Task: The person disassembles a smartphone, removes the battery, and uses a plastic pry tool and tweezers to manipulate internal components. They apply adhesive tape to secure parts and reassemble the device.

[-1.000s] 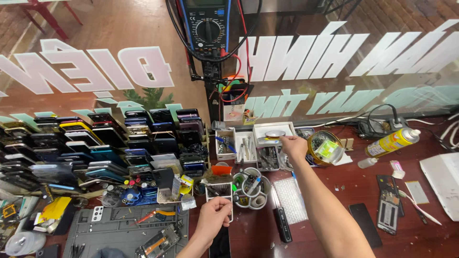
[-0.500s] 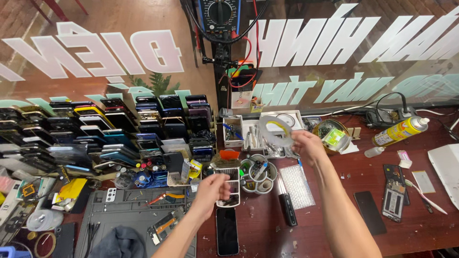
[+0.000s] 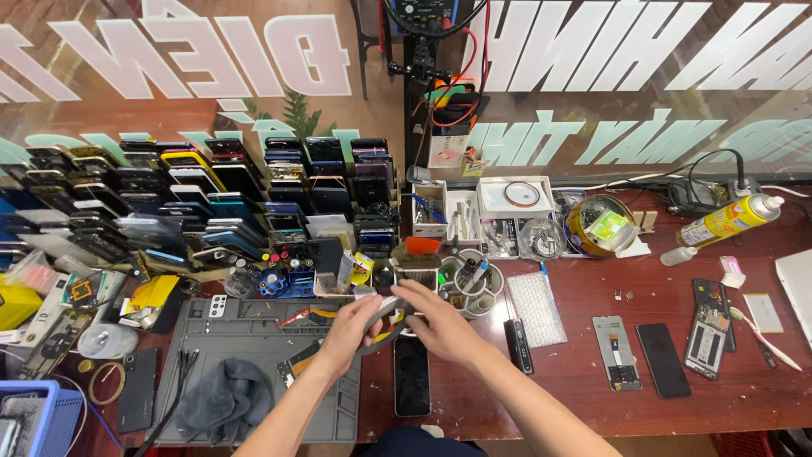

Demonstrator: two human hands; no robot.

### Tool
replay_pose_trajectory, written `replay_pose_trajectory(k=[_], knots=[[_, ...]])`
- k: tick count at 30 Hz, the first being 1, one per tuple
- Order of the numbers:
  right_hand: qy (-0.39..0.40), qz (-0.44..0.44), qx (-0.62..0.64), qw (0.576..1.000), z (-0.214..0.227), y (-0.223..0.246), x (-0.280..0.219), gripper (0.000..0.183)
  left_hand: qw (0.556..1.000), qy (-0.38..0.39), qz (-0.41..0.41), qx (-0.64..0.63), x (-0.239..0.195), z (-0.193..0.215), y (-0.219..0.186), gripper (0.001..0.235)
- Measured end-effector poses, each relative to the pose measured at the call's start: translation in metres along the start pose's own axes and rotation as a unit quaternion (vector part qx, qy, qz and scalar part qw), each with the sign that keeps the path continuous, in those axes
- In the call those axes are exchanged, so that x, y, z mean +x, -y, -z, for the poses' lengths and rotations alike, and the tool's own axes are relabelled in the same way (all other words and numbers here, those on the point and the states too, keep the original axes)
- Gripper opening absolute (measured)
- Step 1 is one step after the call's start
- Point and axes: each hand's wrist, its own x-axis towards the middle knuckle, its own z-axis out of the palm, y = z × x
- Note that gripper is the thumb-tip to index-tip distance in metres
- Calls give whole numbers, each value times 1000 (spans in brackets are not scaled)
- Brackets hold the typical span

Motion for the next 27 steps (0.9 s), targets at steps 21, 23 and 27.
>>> replay_pose_trajectory(k=[21, 23, 27], knots=[[99, -288, -265, 915, -85, -138, -44, 28, 984, -97, -11, -149, -19, 10, 3, 30], [83, -305, -260, 912, -83, -144, -41, 27, 982, -95, -13, -162, -16, 7, 1, 29], [89, -329, -261, 903, -91, -151, -44, 24, 980, -83, -14, -182, -19, 9, 4, 29]])
